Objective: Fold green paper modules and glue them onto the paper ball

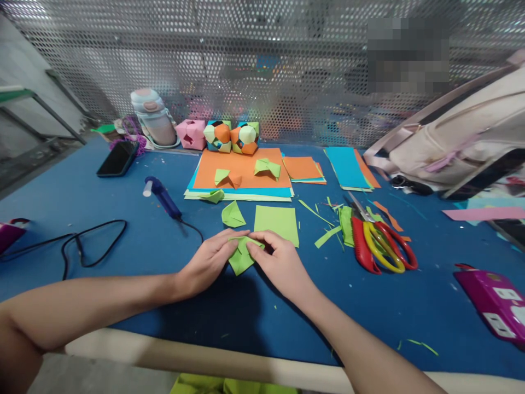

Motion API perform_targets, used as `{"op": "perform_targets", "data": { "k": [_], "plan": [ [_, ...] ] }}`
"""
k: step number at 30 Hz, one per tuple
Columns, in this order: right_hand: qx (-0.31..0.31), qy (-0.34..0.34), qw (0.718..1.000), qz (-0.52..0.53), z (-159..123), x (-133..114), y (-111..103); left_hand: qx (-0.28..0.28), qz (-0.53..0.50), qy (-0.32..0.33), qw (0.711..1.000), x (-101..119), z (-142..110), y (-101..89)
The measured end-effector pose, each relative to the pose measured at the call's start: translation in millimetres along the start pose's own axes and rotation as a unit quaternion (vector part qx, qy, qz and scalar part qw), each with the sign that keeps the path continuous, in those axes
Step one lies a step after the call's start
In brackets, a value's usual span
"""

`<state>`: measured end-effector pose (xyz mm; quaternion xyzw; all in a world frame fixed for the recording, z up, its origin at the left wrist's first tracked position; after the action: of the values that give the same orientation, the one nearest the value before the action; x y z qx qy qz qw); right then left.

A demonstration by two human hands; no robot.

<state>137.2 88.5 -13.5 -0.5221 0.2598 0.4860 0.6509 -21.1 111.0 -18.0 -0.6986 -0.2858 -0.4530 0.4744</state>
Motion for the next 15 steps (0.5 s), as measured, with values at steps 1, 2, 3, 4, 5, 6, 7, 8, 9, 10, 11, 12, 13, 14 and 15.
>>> {"op": "perform_targets", "data": {
  "k": [1, 2, 3, 4, 5, 6, 7, 8, 9, 10, 11, 12, 13, 14, 15],
  "plan": [
    [-0.004, 0.003, 1.000, 0.002, 0.0, 0.0, -0.1, -0.004, 0.002, 0.000, 1.000, 0.5, -0.3, -0.2],
    [-0.005, 0.004, 1.000, -0.002, -0.2, -0.2, -0.1, -0.008, 0.003, -0.001, 1.000, 1.2, -0.7, -0.4],
    [-0.003, 0.003, 1.000, -0.008, -0.4, -0.7, -0.1, -0.011, 0.003, -0.003, 1.000, 1.8, -1.1, -0.5],
    [0.002, -0.001, 1.000, -0.015, -0.6, -1.4, 0.0, -0.014, 0.002, -0.005, 1.000, 2.5, -1.4, -0.7],
    [0.007, -0.007, 1.000, -0.022, -0.8, -2.3, 0.2, -0.017, 0.001, -0.006, 1.000, 3.0, -1.7, -0.8],
    [0.013, -0.016, 0.999, -0.028, -1.1, -3.2, 0.5, -0.020, 0.000, -0.007, 1.000, 3.3, -1.8, -0.7],
    [0.017, -0.026, 0.999, -0.035, -1.3, -4.0, 0.8, -0.021, -0.001, -0.008, 1.000, 3.5, -1.7, -0.5],
    [0.021, -0.037, 0.998, -0.042, -1.6, -4.8, 1.0, -0.018, -0.002, -0.009, 1.000, 3.3, -1.5, -0.3],
    [0.024, -0.047, 0.997, -0.050, -1.9, -5.4, 1.3, -0.013, -0.005, -0.010, 1.000, 3.0, -1.2, -0.1],
    [0.027, -0.058, 0.996, -0.058, -2.3, -5.9, 1.5, -0.006, -0.008, -0.011, 1.000, 2.6, -0.8, 0.3],
    [0.030, -0.068, 0.995, -0.065, -2.7, -6.2, 1.8, 0.000, -0.013, -0.014, 1.000, 2.0, -0.4, 0.6],
    [0.032, -0.079, 0.994, -0.071, -3.1, -6.5, 2.0, 0.006, -0.018, -0.017, 1.000, 1.5, 0.1, 0.9],
    [0.034, -0.089, 0.993, -0.076, -3.5, -6.6, 2.3, 0.010, -0.021, -0.021, 1.000, 1.1, 0.5, 1.2],
    [0.034, -0.098, 0.991, -0.082, -3.8, -6.7, 2.6, 0.012, -0.022, -0.024, 0.999, 0.7, 0.8, 1.5],
    [0.032, -0.102, 0.990, -0.087, -4.0, -6.6, 2.9, 0.015, -0.020, -0.026, 0.999, 0.4, 1.0, 1.8]
  ]
}}
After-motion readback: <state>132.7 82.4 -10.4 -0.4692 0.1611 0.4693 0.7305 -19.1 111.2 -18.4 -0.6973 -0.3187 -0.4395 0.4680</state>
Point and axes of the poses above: each hand's wrist, its own z-axis towards the middle knuckle, its own y-axis out of the palm, x = y × z, the point moved 1 cm from there along z, towards the middle knuckle, and after that the axes turned 14 degrees about -y, right-handed, at the moved point
